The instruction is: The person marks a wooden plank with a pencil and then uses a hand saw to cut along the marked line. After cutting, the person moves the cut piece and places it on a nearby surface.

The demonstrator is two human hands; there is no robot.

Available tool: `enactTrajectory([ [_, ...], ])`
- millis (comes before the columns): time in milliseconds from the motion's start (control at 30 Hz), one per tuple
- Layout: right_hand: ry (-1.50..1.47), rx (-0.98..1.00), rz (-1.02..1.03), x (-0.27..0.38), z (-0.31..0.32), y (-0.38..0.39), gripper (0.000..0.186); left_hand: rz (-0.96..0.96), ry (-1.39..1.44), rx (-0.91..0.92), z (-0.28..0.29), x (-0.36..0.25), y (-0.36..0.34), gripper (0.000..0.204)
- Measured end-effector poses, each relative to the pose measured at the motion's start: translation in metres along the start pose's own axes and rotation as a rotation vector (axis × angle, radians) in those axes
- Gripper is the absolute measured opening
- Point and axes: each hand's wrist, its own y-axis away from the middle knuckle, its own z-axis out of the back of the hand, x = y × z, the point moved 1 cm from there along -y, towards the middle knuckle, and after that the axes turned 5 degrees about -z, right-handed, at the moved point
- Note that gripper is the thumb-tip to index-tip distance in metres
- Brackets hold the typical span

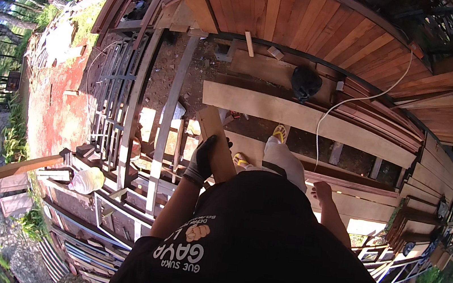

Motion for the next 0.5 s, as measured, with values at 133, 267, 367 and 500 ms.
enactTrajectory([
  [133, 0.579, 0.245, 0.306, -0.059, 0.024, -0.055, 0.018, 0.036, 0.053, -0.014, -0.001, -0.016, -0.027, 0.052],
  [267, 0.461, 0.371, 0.069, 0.020, 0.019, -0.090, 0.016, -0.182, -0.053, -0.169, -0.031, -0.031, -0.004, 0.054],
  [367, 0.501, 0.262, 0.007, 0.129, 0.001, -0.090, 0.016, -0.240, 0.032, -0.234, -0.003, -0.028, 0.025, 0.051],
  [500, 0.457, 0.067, 0.367, 0.288, -0.036, -0.087, 0.017, -0.285, 0.185, -0.265, 0.012, -0.048, 0.043, 0.048],
])
